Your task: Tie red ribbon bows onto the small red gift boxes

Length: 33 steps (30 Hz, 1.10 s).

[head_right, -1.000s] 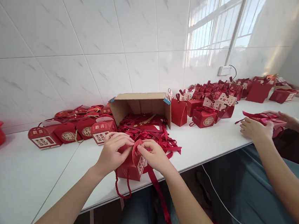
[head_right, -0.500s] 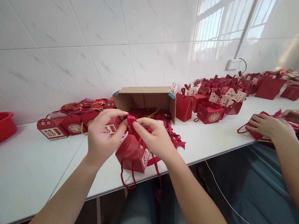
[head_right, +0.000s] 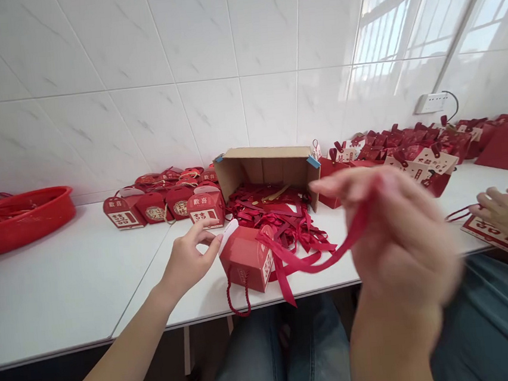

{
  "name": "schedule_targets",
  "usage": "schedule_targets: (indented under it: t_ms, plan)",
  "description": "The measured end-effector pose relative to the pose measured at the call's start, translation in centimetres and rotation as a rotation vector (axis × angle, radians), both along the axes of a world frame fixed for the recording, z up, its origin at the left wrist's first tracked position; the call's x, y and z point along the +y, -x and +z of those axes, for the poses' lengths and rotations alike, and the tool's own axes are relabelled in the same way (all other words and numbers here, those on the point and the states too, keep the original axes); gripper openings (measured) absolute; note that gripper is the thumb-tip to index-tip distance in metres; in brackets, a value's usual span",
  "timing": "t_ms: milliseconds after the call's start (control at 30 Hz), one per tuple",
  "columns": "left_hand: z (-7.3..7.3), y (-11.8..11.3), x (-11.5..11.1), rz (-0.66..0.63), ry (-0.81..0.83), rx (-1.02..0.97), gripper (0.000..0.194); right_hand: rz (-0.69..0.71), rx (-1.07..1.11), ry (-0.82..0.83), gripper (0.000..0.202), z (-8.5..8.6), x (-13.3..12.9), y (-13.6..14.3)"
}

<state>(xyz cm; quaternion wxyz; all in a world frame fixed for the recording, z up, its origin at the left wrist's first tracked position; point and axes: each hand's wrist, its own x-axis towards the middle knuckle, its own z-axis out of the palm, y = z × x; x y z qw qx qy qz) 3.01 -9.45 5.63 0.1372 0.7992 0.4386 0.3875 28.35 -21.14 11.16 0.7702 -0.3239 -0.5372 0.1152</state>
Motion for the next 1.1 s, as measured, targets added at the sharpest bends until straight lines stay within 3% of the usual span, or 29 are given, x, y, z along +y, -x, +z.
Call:
schedule_targets:
  t_ms: [33, 133, 200, 267, 433, 667, 900, 1000, 1100]
  plan:
    - [0.0, 0.0, 0.1, -0.003, 0.013, -0.025, 0.031, 0.083, 0.019, 0.022, 0.024, 0.4, 1.5, 1.1]
    - [-0.2, 0.1, 0.2, 0.005, 0.013, -0.076, 0.036, 0.252, -0.19, 0.469, 0.023, 0.3, 6.3, 3.7]
    - [-0.5, 0.1, 0.2, 0.025, -0.001, -0.107, 0.037, 0.32, -0.352, 0.677, 0.023, -1.0, 9.0, 4.9]
    - [-0.9, 0.1, 0.2, 0.049, -0.017, -0.139, 0.038, 0.362, -0.461, 0.766, 0.026, -2.6, 10.8, 5.7]
    - [-1.4, -0.1, 0.0, 0.079, -0.041, -0.182, 0.037, 0.368, -0.543, 0.804, 0.025, -4.7, 12.1, 6.6]
    - [-1.4, -0.3, -0.3, 0.089, -0.039, -0.186, 0.033, 0.371, -0.629, 0.824, 0.031, -4.3, 12.0, 7.1]
    - [-1.2, -0.3, -1.3, 0.046, -0.037, -0.193, 0.034, 0.389, -0.621, 0.886, 0.025, -4.3, 12.3, 7.1]
    - [-1.0, -0.1, -1.4, 0.005, 0.034, -0.209, 0.037, 0.439, -0.648, 0.903, 0.02, -4.2, 12.5, 7.0]
    - [-1.0, -0.2, -0.3, -0.067, 0.236, -0.309, 0.03, 0.477, -0.705, 0.924, 0.02, -3.8, 12.4, 6.9]
